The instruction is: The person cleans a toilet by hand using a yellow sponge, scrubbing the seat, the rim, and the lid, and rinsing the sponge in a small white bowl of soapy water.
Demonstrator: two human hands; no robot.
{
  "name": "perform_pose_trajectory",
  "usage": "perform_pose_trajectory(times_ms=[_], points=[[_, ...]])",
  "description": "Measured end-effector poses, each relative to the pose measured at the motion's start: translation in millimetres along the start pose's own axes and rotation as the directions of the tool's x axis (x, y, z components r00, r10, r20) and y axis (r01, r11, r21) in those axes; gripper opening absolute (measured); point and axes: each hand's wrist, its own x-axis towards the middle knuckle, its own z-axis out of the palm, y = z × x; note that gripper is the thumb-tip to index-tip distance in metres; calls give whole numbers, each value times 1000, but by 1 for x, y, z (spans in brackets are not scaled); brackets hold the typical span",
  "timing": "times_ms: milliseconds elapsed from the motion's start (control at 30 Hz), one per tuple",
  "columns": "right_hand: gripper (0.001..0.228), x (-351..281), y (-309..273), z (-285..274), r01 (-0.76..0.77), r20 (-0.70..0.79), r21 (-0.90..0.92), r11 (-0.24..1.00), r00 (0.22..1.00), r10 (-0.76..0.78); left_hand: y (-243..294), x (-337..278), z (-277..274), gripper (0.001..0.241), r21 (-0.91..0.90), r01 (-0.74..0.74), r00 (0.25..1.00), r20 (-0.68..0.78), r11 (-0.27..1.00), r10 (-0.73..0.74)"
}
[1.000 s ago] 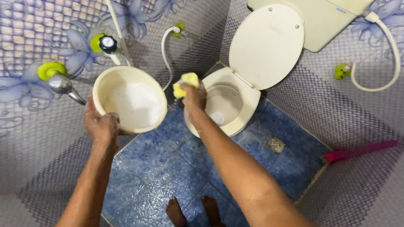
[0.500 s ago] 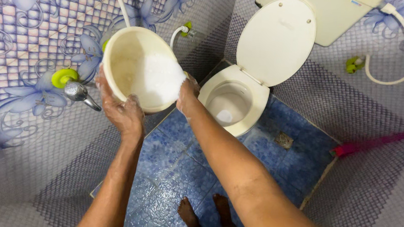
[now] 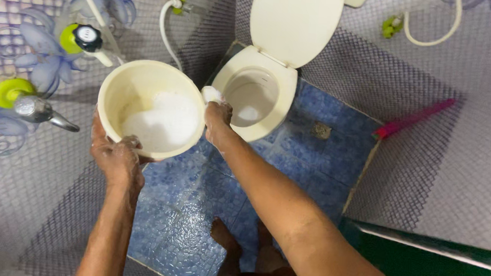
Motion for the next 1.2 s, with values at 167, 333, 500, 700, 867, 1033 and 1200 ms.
perform_pose_trajectory(times_ms=[167, 333, 500, 700, 867, 1033, 1200], points=[[30, 25, 4, -55, 12, -135, 20, 1000, 991, -9, -14, -22, 28, 87, 25, -175, 976, 137, 984, 170], [28, 33, -8, -112, 36, -196, 53, 998, 980, -25, -32, -44, 61, 82, -12, -506, 809, 339, 863, 479], [27, 30, -48, -177, 156, -271, 103, 982, 955, -124, -41, -83, 110, 85, 27, -536, 780, 398, 844, 483], [25, 18, -83, -272, 248, -401, 157, 956, 900, -168, -51, -135, 166, 88, -42, -232, 860, 459, 972, 225], [24, 15, -111, -342, 329, -467, 159, 931, 856, -222, -47, -171, 203, 90, -11, 125, 841, 532, 992, -100], [22, 6, -121, -396, 405, -564, 161, 900, 786, -253, -50, -210, 234, 88, -15, -28, 725, 688, 999, 31], [20, -35, -140, -428, 413, -637, 265, 872, 753, -163, -53, -237, 258, 86, -15, -30, 649, 760, 999, 31]])
